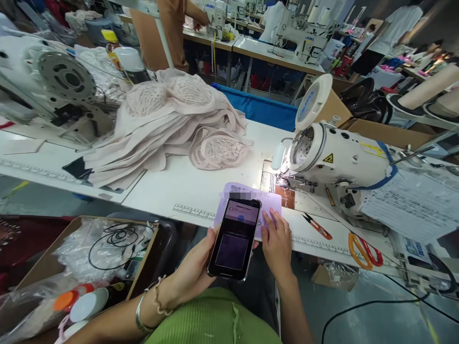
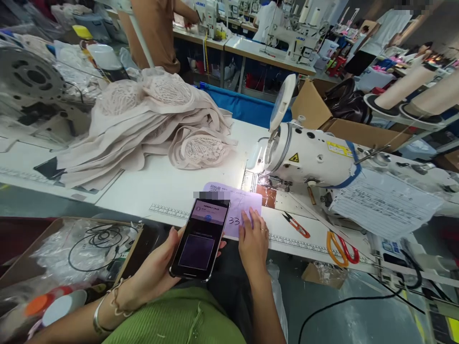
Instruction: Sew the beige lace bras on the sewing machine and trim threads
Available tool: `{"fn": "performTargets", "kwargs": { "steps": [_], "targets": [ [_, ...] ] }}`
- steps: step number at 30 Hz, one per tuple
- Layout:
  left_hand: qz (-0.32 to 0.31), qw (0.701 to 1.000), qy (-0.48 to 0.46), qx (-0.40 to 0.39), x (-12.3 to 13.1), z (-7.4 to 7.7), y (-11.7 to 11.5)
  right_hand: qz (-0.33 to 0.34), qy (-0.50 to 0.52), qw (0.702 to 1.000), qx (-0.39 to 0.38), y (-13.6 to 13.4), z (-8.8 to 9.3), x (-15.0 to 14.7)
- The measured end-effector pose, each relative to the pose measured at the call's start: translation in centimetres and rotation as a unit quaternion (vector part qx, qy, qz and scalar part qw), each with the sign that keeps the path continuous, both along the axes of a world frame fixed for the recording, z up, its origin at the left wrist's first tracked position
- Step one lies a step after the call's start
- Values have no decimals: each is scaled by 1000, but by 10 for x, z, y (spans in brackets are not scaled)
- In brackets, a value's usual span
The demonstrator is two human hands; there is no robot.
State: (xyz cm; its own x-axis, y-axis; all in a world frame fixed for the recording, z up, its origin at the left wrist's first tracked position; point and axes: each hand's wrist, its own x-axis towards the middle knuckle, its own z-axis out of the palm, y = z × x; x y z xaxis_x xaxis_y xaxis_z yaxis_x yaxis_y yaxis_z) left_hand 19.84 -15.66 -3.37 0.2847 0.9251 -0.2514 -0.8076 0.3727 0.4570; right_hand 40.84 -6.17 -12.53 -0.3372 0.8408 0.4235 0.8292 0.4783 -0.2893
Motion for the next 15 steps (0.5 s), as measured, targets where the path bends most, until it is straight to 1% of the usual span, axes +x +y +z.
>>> {"fn": "performTargets", "kwargs": {
  "steps": [3, 7, 15],
  "targets": [
    [10, 1000, 14, 7, -7, 1, -12, -4, -2, 1000, 9, 0, -1, -1],
    [17, 1000, 18, 6, -11, 0, -21, -4, -11, 1000, 23, -1, -1, -2],
    [18, 1000, 2, 23, -11, 0, -24, -17, -37, 999, 11, -3, 1, -2]
  ]
}}
